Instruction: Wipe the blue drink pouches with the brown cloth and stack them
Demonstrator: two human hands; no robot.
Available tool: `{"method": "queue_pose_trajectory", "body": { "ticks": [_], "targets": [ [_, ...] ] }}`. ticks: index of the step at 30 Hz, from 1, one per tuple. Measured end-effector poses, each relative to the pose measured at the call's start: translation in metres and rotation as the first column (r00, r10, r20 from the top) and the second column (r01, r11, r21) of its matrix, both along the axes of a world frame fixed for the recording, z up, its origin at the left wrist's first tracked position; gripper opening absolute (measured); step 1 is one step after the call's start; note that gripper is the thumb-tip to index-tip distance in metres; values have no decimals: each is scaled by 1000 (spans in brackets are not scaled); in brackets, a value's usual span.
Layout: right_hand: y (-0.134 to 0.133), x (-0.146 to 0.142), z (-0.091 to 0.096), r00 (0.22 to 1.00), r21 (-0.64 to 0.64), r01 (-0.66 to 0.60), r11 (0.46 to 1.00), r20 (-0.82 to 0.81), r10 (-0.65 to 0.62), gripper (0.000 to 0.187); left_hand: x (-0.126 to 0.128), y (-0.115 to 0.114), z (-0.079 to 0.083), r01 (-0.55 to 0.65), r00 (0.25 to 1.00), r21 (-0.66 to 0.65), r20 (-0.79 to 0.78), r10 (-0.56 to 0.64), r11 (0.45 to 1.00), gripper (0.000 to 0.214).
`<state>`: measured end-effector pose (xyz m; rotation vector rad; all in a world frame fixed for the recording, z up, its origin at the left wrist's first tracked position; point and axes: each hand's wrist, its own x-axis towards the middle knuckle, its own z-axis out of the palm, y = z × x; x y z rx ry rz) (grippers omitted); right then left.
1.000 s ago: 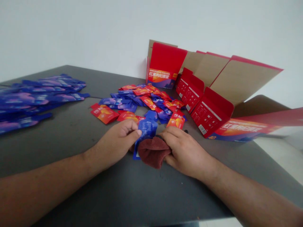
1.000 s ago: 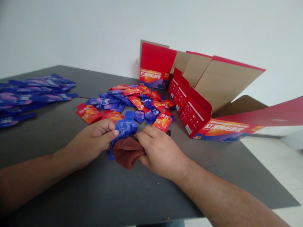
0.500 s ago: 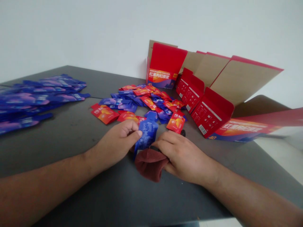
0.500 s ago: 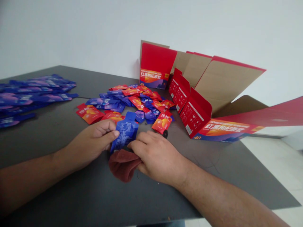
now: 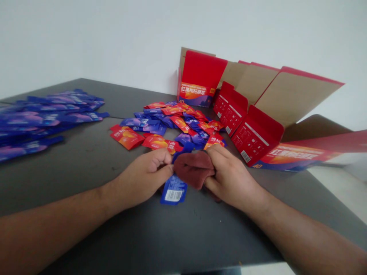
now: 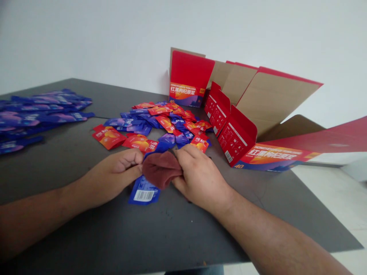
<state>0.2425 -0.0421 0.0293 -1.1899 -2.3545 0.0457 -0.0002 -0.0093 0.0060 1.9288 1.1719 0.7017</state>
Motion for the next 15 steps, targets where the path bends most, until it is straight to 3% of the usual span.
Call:
{"method": "queue_pose_trajectory", "body": {
  "ticks": [6,11,15],
  "targets": [
    [1,0,0,996,-78,-89,993,13,90,18,0,-1,2,8,1000,59,6,-8,998,24],
    [4,2,0,999,-37,19,999,-46,-20,19,-2,-2,1,35,999,43,22,-36,998,20],
    [3,2,-1,996,-68,-85,994,-15,85,18,-1,-2,1,30,999,38,22,-31,999,22]
  ]
}}
